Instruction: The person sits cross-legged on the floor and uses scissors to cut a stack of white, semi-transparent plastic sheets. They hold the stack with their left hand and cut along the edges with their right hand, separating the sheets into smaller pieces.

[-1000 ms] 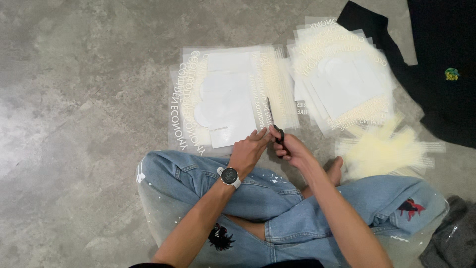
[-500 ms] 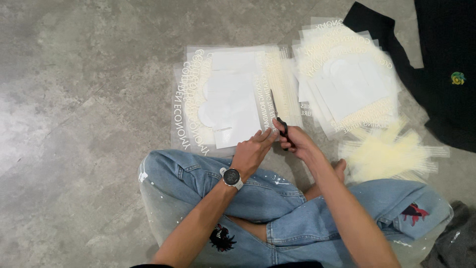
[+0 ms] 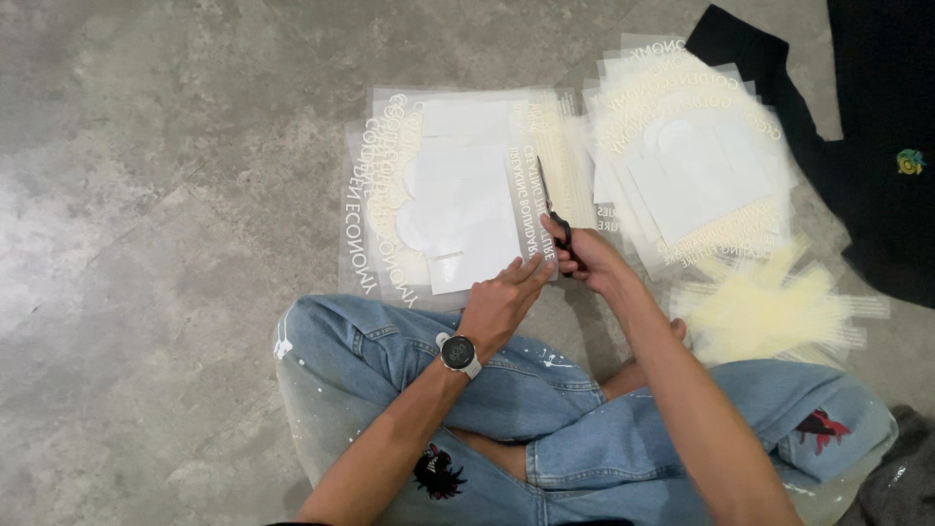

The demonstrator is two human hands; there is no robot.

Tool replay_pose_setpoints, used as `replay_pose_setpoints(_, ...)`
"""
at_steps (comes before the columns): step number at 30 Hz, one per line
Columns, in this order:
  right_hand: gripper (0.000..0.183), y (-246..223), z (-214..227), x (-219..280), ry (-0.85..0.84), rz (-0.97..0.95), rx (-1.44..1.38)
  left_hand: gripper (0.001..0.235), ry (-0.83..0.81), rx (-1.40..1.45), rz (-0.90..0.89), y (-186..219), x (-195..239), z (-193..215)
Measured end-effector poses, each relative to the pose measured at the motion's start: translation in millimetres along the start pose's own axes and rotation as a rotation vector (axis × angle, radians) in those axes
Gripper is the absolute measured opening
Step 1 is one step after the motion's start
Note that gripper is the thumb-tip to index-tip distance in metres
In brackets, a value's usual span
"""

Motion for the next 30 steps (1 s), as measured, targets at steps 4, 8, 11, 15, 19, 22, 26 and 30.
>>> replay_pose_setpoints(4,0.053,-2,3,-12,0.014,0.012,0.000,0.044,0.009,-0.059,-0.015,-3,1,-7)
replay_pose_setpoints(8,0.052,-8,1,-20,0.011,0.028,-0.028,0.043,0.031,-0.038,-0.025,-1,0,-5)
replay_pose_setpoints(11,0.052,-13,-2,-25,0.008,0.020,-0.028,0.044,0.034,-0.019,-0.043,-1,0,-4)
replay_pose_setpoints(15,0.054,-27,-7,-33,-0.009,0.023,-0.024,0.043,0.016,0.002,-0.053,3,1,2)
replay_pose_setpoints(19,0.054,-51,-7,-53,-0.025,0.061,-0.044,0.045,0.026,-0.030,-0.073,5,3,-2)
replay_pose_setpoints(22,0.053,-66,10,-84,-0.001,0.115,-0.119,0.045,-0.012,-0.066,-0.152,15,2,-1)
replay_pose_setpoints(26,0.046,-75,49,-82,0.271,0.302,-0.138,0.041,0.114,-0.171,-0.035,16,-4,27)
replay_pose_setpoints(30,0.033,-35,80,-20,0.635,0.558,0.178,0.039,0.223,-0.113,0.140,2,-8,31)
Point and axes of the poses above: each hand's wrist, its own x-axis away from the middle knuckle, its own z-axis out of the back of the hand, y = z × x, the point moved 7 cm from there along -x, towards the middle knuckle, and after that the axes turned 6 degrees about -x, right-handed, at the moved point
